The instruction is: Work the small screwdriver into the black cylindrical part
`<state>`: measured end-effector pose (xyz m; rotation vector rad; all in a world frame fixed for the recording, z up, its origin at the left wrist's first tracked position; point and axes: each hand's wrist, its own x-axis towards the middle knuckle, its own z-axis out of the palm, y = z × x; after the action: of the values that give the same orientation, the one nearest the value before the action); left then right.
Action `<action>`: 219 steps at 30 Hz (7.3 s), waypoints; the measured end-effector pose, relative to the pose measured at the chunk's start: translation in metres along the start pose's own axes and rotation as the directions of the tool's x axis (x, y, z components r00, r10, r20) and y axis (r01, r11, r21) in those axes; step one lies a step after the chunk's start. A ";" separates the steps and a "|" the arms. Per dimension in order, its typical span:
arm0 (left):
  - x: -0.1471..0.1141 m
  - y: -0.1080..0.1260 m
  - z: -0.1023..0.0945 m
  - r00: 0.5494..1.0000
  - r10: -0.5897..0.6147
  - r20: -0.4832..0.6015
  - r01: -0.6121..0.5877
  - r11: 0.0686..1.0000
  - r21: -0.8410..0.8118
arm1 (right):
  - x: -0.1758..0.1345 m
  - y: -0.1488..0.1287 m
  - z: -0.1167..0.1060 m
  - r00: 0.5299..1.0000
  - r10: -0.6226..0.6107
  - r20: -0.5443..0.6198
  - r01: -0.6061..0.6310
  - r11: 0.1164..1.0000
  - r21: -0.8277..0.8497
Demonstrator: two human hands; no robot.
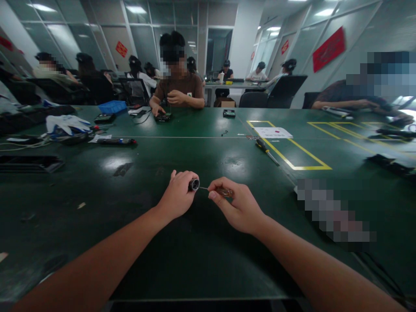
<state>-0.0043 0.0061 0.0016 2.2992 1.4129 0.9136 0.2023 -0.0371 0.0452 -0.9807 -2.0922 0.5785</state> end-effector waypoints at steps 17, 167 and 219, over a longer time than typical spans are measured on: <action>0.000 -0.001 0.001 1.000 -0.012 -0.015 0.012 1.000 -0.009 | -0.002 0.003 0.001 1.000 -0.002 -0.004 0.003 0.999 0.044; 0.005 -0.005 -0.010 1.000 -0.013 0.008 0.011 0.989 0.147 | 0.005 0.005 -0.001 0.980 0.184 0.072 -0.163 0.959 -0.230; 0.003 -0.001 -0.007 1.000 0.004 -0.005 -0.004 1.000 0.030 | 0.000 0.007 0.002 0.995 0.064 -0.073 -0.058 0.995 0.083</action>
<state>-0.0090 0.0082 0.0075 2.3239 1.4345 0.9063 0.2041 -0.0332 0.0386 -1.0075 -1.9623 0.6424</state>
